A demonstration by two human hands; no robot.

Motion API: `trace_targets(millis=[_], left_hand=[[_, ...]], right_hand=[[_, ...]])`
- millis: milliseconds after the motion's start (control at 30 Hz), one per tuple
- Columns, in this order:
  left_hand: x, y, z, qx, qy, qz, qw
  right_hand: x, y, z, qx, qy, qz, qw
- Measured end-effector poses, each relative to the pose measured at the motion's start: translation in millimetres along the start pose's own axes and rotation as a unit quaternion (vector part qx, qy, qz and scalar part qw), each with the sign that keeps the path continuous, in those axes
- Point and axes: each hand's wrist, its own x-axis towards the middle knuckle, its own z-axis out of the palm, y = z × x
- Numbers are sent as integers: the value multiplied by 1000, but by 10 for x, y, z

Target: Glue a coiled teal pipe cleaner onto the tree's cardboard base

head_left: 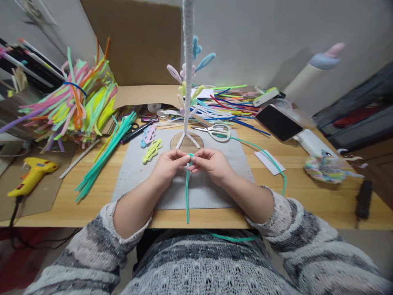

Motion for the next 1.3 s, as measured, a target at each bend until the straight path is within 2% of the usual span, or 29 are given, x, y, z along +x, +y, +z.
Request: trace_targets(millis=[167,333,467,667,733,867,967,1200,1300], left_hand=[[-12,11,12,-9,-8,5,1000],[-23,16,35,-89,-40,-56,994],[-43,18,56,-112,-96,-105,984],[-42,59,59,-137,-153,-81,975],[-34,62,65,-136,-122,-44,982],[-28,49,75,-144,-19,46,988],[-35,30,80,-136,8,86,987],[-50,-49,119,-53,5,43,998],[-65,-31,125,-38,14,51,998]], right_hand=[[18,52,7,13,8,-1,1000],[58,50,-12,79,42,2,996],[86,19,-41,130,86,-9,988],[96,-1,-47,180,106,-5,978],[88,1,-30,189,97,2,977],[51,22,21,193,77,8,978],[29,47,53,182,68,0,981],[2,67,89,158,54,-15,986],[-3,68,92,142,56,-23,988]])
